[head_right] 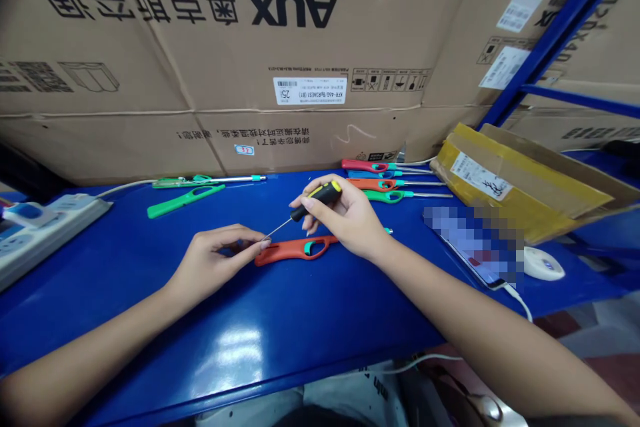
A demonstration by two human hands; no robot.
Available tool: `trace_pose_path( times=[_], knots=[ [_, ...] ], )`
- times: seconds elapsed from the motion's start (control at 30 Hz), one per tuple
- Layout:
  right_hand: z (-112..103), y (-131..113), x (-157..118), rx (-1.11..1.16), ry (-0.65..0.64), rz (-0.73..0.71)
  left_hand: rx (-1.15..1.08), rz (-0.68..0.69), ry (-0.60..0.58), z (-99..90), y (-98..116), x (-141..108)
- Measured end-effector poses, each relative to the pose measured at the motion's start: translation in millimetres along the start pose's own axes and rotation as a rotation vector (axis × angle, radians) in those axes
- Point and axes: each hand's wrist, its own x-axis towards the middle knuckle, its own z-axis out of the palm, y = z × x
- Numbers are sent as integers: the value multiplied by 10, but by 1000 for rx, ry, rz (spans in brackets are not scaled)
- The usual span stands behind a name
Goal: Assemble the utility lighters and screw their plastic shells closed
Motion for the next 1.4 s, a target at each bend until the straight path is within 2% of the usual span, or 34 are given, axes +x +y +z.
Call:
trace_pose_path(
  times=[0.1,0.23,0.37,0.47,0.57,0.67,0.77,0.93,1.4],
  knots=[
    [67,-99,24,-34,-7,2,0,-45,-20,16,3,1],
    [97,-255,98,-78,24,-53,97,-11,-53,-18,-2,21],
    [94,-376,194,-125,167,-195,204,29,-216,-63,-39,46],
    [134,-364,196,-169,259,-258,192,30,-263,-21,-35,25],
    [209,-274,103,-220,286,-244,136,30,-267,91,24,-28],
    [285,-181,-28,-268,257,-225,103,45,-281,202,96,-77],
    [339,-121,-118,-295,224,-268,76,49,-293,254,136,-104],
    [363,-52,-154,-312,127,-264,92,62,-286,259,141,-111],
    [363,27,-170,-421,72,-221,114,58,-286,258,155,-110]
  ],
)
